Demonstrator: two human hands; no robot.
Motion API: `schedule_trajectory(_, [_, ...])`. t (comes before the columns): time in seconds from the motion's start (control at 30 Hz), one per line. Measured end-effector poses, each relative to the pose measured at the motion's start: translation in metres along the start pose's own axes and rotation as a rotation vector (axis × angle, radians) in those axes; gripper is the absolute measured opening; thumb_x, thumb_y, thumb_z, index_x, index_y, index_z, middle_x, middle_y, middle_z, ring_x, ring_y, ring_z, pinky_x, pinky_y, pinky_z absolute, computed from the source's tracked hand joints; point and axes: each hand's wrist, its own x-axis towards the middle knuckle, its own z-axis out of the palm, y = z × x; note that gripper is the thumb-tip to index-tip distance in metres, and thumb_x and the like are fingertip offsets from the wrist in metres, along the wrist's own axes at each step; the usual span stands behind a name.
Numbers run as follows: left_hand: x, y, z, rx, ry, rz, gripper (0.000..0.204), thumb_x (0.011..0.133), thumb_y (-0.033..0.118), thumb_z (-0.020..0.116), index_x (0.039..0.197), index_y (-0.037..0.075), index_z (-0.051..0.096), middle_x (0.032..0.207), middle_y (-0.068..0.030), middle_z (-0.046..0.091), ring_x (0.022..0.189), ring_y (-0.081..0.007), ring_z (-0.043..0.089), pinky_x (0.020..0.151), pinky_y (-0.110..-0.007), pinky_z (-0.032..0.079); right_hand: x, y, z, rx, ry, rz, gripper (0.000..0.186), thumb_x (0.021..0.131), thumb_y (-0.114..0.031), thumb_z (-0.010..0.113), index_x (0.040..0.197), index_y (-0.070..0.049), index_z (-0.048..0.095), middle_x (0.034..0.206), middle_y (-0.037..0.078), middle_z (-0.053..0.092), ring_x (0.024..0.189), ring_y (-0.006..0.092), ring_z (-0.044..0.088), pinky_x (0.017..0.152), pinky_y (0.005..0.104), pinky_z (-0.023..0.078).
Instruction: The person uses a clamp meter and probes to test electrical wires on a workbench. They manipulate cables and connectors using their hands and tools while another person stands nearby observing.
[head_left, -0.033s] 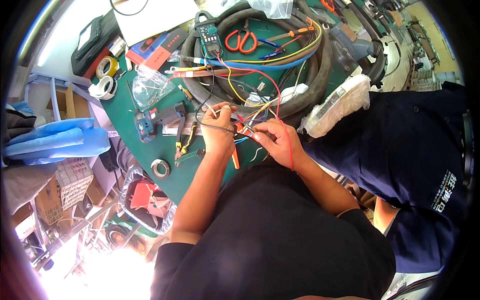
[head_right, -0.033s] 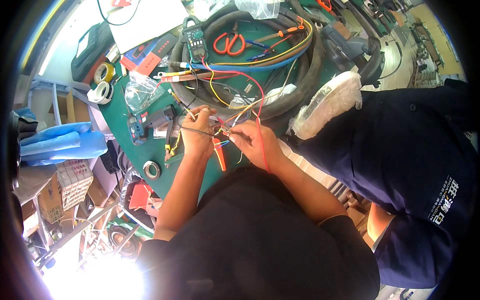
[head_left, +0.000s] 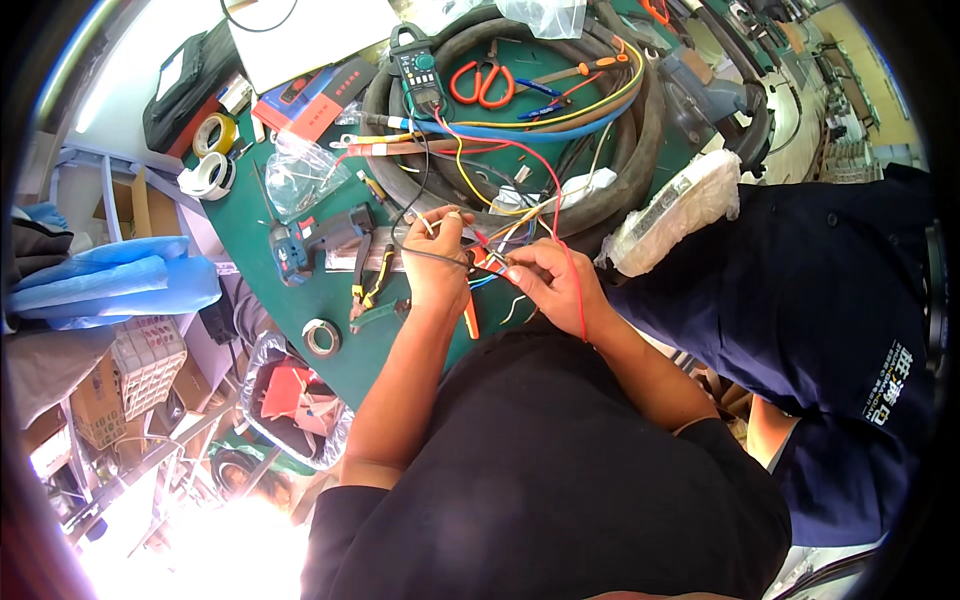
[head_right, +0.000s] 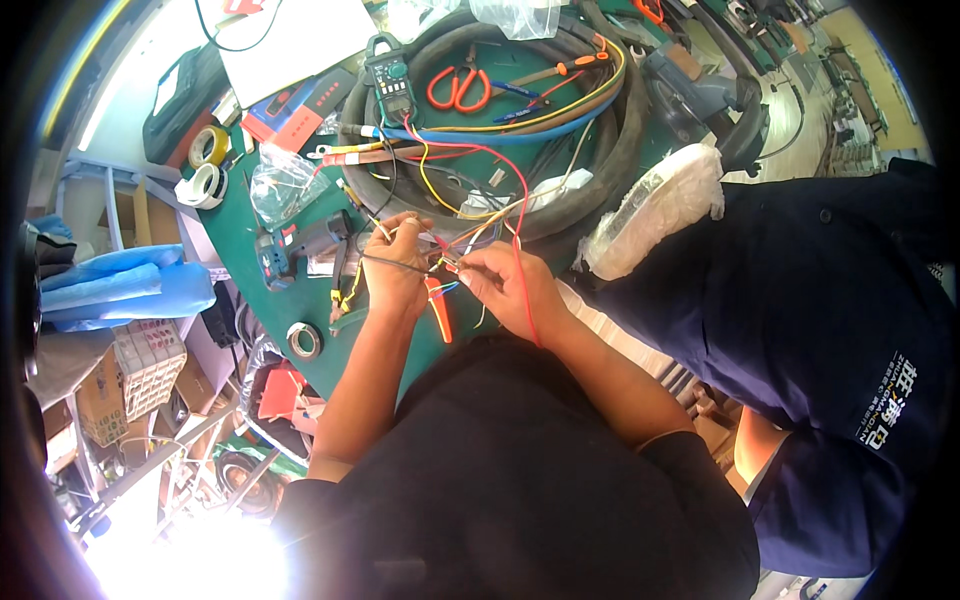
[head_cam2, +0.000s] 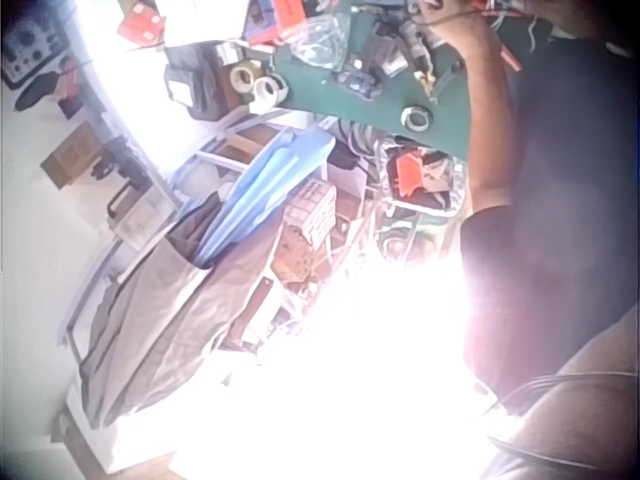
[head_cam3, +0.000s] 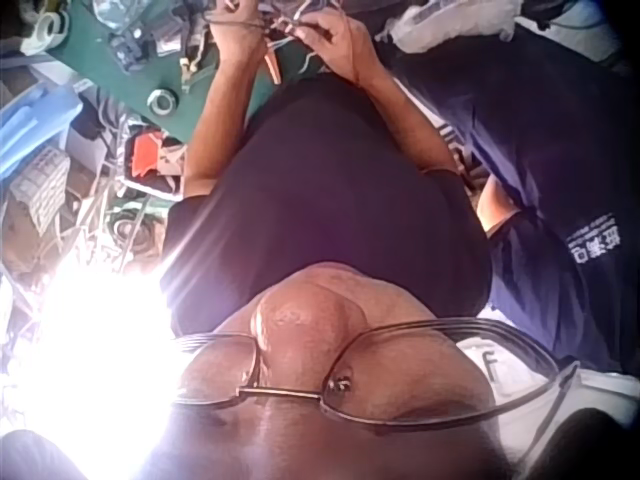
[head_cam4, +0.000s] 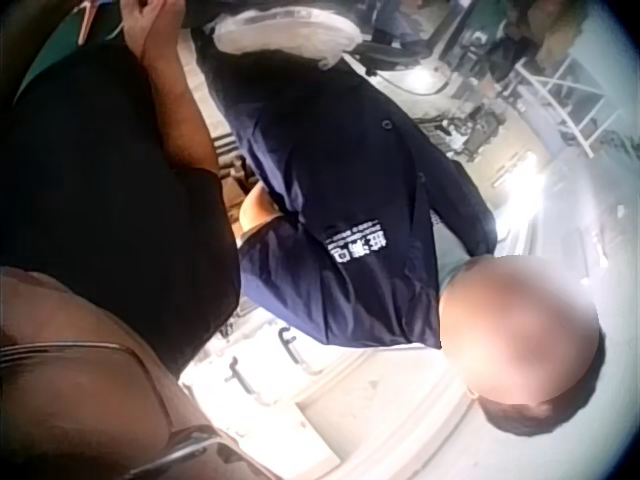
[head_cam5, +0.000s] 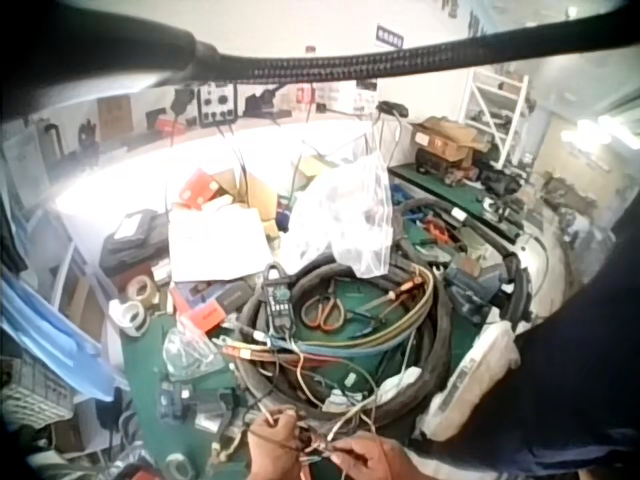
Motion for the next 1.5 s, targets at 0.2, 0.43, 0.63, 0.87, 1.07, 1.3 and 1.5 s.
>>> schedule_trajectory(0.2, [-0.004, 0.004, 0.002, 0.021, 0.005, -0.007, 0.013, 0.093, 0.010, 0.056, 0.102, 0.001, 0.055, 0.090, -0.0086, 0.065, 0.051, -0.0047, 0.044, 0.043, -0.021, 0.034, -0.001, 0.003, -0.002, -0.008, -0.035, 0.024, 0.023, 0.088, -0.018, 0.067, 0.102, 0.000, 0.066, 0.087, 0.011, 0.064, 0.076, 0.0193, 0.064, 0.067, 0.0297, 0.050])
schedule_trajectory(0.43, [-0.005, 0.004, 0.002, 0.029, 0.021, 0.001, 0.014, 0.091, 0.011, 0.058, 0.101, 0.002, 0.055, 0.090, -0.0084, 0.065, 0.053, -0.0063, 0.046, 0.046, -0.021, 0.037, -0.003, 0.011, 0.002, 0.081, -0.052, 0.029, 0.026, 0.088, -0.019, 0.068, 0.106, 0.000, 0.065, 0.088, 0.008, 0.064, 0.074, 0.0140, 0.063, 0.066, 0.0270, 0.050])
schedule_trajectory(0.63, [-0.003, 0.001, -0.004, 0.064, -0.005, -0.001, 0.016, 0.091, 0.009, 0.058, 0.104, 0.000, 0.053, 0.094, -0.0129, 0.063, 0.060, -0.0119, 0.056, 0.046, -0.023, 0.045, -0.008, 0.011, 0.003, 0.016, -0.085, 0.026, 0.029, 0.086, -0.021, 0.070, 0.107, -0.002, 0.066, 0.087, 0.010, 0.063, 0.072, 0.0196, 0.064, 0.066, 0.0312, 0.051])
schedule_trajectory(0.87, [-0.008, -0.002, 0.000, 0.081, -0.009, 0.037, 0.012, 0.092, 0.010, 0.058, 0.099, 0.001, 0.058, 0.087, -0.0076, 0.067, 0.051, -0.0038, 0.044, 0.045, -0.020, 0.035, -0.009, 0.017, 0.010, -0.044, 0.027, -0.072, 0.025, 0.087, -0.018, 0.068, 0.106, -0.004, 0.066, 0.085, 0.011, 0.062, 0.070, 0.0216, 0.063, 0.064, 0.0318, 0.049])
schedule_trajectory(1.07, [-0.007, -0.001, -0.006, 0.104, -0.052, 0.027, 0.015, 0.091, 0.008, 0.058, 0.102, -0.001, 0.054, 0.092, -0.0133, 0.064, 0.067, -0.0131, 0.059, 0.055, -0.026, 0.051, -0.008, 0.013, 0.014, -0.052, 0.035, -0.098, 0.022, 0.087, -0.017, 0.067, 0.106, -0.006, 0.067, 0.084, 0.012, 0.064, 0.070, 0.0242, 0.064, 0.063, 0.0327, 0.050])
schedule_trajectory(1.3, [-0.009, 0.001, -0.003, 0.102, -0.040, 0.012, 0.016, 0.091, 0.008, 0.058, 0.103, -0.001, 0.054, 0.092, -0.0132, 0.065, 0.069, -0.0130, 0.060, 0.058, -0.027, 0.051, -0.007, 0.016, 0.016, -0.138, 0.090, -0.219, 0.020, 0.085, -0.013, 0.067, 0.104, -0.007, 0.067, 0.086, 0.012, 0.064, 0.072, 0.0287, 0.064, 0.062, 0.0342, 0.050])
schedule_trajectory(1.5, [-0.008, -0.001, -0.005, 0.104, -0.039, 0.023, 0.015, 0.091, 0.009, 0.058, 0.103, 0.000, 0.055, 0.092, -0.0131, 0.065, 0.068, -0.0125, 0.059, 0.057, -0.025, 0.050, -0.006, 0.017, 0.015, -0.113, 0.091, -0.216, 0.020, 0.085, -0.012, 0.067, 0.104, -0.006, 0.067, 0.086, 0.012, 0.064, 0.072, 0.0290, 0.064, 0.063, 0.0352, 0.050])
